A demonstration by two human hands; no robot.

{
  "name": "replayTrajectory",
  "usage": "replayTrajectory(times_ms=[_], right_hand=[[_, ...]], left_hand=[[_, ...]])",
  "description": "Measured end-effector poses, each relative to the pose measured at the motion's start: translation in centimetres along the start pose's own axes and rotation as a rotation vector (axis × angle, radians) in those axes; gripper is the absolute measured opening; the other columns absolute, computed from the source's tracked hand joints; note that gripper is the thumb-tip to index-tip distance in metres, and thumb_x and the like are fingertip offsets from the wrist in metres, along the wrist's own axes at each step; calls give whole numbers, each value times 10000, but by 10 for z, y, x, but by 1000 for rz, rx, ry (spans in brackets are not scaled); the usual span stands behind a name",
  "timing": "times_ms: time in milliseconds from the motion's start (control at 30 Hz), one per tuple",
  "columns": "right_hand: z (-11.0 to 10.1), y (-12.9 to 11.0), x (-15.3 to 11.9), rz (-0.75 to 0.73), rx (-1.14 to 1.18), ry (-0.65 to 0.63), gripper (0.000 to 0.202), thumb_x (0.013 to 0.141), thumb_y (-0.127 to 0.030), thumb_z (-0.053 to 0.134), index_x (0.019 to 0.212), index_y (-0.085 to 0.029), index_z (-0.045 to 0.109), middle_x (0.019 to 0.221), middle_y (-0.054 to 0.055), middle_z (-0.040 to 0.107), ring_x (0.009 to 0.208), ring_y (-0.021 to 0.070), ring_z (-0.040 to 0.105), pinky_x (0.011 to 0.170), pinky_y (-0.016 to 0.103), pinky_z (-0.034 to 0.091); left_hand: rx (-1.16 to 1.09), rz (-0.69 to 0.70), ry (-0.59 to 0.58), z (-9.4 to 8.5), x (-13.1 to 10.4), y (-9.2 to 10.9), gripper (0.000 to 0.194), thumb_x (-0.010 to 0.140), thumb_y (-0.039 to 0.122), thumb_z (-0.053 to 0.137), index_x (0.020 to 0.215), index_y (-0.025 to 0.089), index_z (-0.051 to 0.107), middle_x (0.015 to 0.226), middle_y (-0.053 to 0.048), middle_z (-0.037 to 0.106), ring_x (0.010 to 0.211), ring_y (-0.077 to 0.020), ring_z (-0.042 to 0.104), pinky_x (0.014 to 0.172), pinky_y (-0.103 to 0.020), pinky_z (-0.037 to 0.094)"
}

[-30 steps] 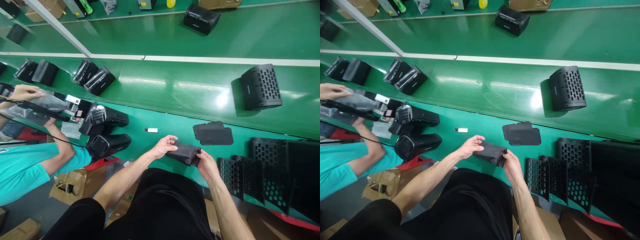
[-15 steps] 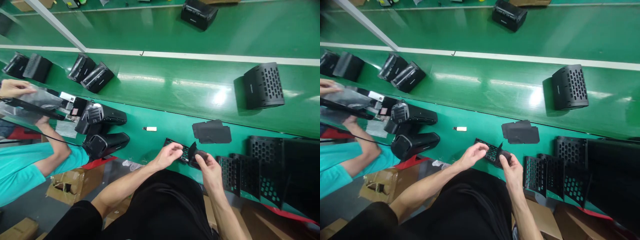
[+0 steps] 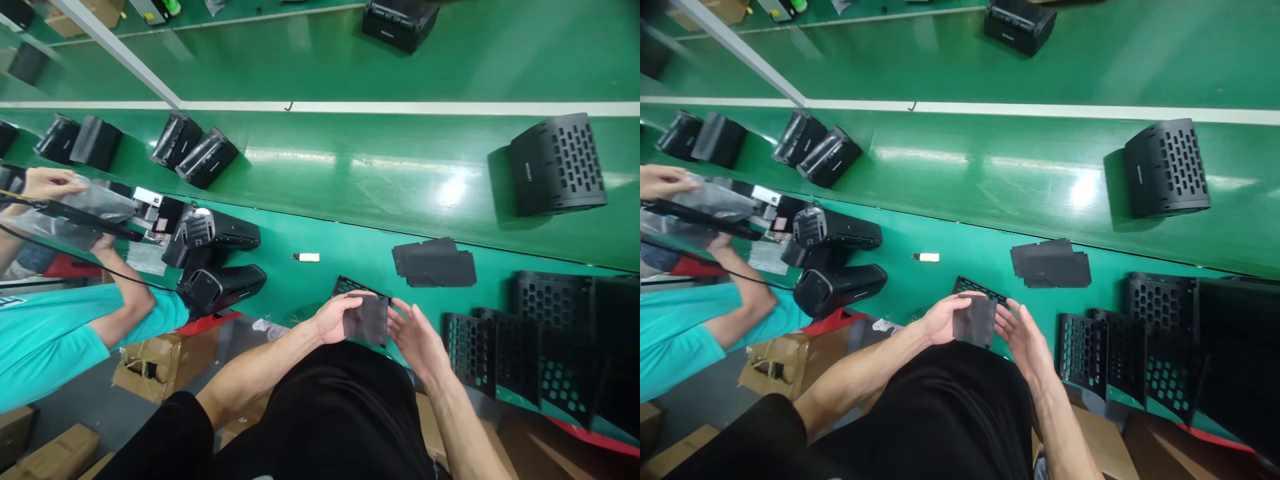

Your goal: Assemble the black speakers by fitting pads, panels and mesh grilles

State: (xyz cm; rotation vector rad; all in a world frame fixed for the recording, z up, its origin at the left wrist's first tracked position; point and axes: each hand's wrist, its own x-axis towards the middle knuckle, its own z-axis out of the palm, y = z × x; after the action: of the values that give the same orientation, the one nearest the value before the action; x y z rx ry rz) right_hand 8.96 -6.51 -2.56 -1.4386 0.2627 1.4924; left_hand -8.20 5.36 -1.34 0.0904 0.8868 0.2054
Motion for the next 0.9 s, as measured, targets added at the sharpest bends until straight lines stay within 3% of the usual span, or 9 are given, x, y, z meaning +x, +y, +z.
replayTrajectory(times_ms=[100,233,300,400,467,567,633,767,900], right_hand=[[10,8,6,220,113,-243,595,747,-778,751,1031,-256,755,873,85,782,860,324,757,764,481,610],[7,17,4,115,120,-145,408,667,-525,921,909,-256,732,844,28,775,713,236,710,704,385,588],[-2,22,8,2,-9,-25,438,621,-502,951,891,-247,719,829,20,769,678,216,685,681,361,568],[-12,30,24,-193,-328,149,525,597,-660,891,817,-230,687,731,19,719,644,212,639,663,362,532],[-14,36,36,-282,-465,232,562,594,-733,826,791,-227,678,724,27,701,668,219,620,699,376,516],[-13,42,50,-322,-572,316,562,604,-737,777,818,-224,697,791,52,705,739,245,615,802,422,495],[-16,43,53,-337,-645,386,551,606,-702,780,872,-226,699,866,68,704,775,261,608,857,456,472],[-25,38,57,-376,-787,486,633,638,-656,755,1086,-217,668,962,74,665,786,271,594,868,485,457],[-30,28,66,-451,-836,396,558,654,-657,680,996,-217,718,889,60,616,777,271,559,906,516,451]], left_hand=[[3,-27,-33,1,-2,2,335,785,292,821,1095,165,793,1056,-131,800,917,-243,744,918,-410,559],[178,28,16,-6,0,8,346,811,315,767,1125,167,769,1033,-115,790,917,-235,737,891,-371,561],[490,141,100,-13,4,14,317,853,328,716,1132,183,752,978,-83,778,868,-230,726,845,-350,557],[1168,341,218,-21,13,21,280,962,344,602,1178,215,725,918,-44,762,813,-223,709,815,-333,528],[1574,397,273,-25,19,22,272,1020,326,531,1213,242,702,954,-41,766,859,-232,714,847,-346,517],[1946,452,362,-33,25,18,235,1049,320,519,1203,245,679,1070,-68,754,1036,-260,691,904,-370,516],[2029,534,432,-40,28,16,242,1028,348,583,1224,228,657,1157,-91,720,1151,-278,637,944,-384,520],[1937,622,568,-60,38,21,456,959,325,686,1386,205,581,1287,-113,634,1214,-286,575,1017,-417,521],[1849,569,481,-71,49,33,276,979,242,626,1249,212,672,1233,-96,635,1203,-273,569,1012,-416,521]])
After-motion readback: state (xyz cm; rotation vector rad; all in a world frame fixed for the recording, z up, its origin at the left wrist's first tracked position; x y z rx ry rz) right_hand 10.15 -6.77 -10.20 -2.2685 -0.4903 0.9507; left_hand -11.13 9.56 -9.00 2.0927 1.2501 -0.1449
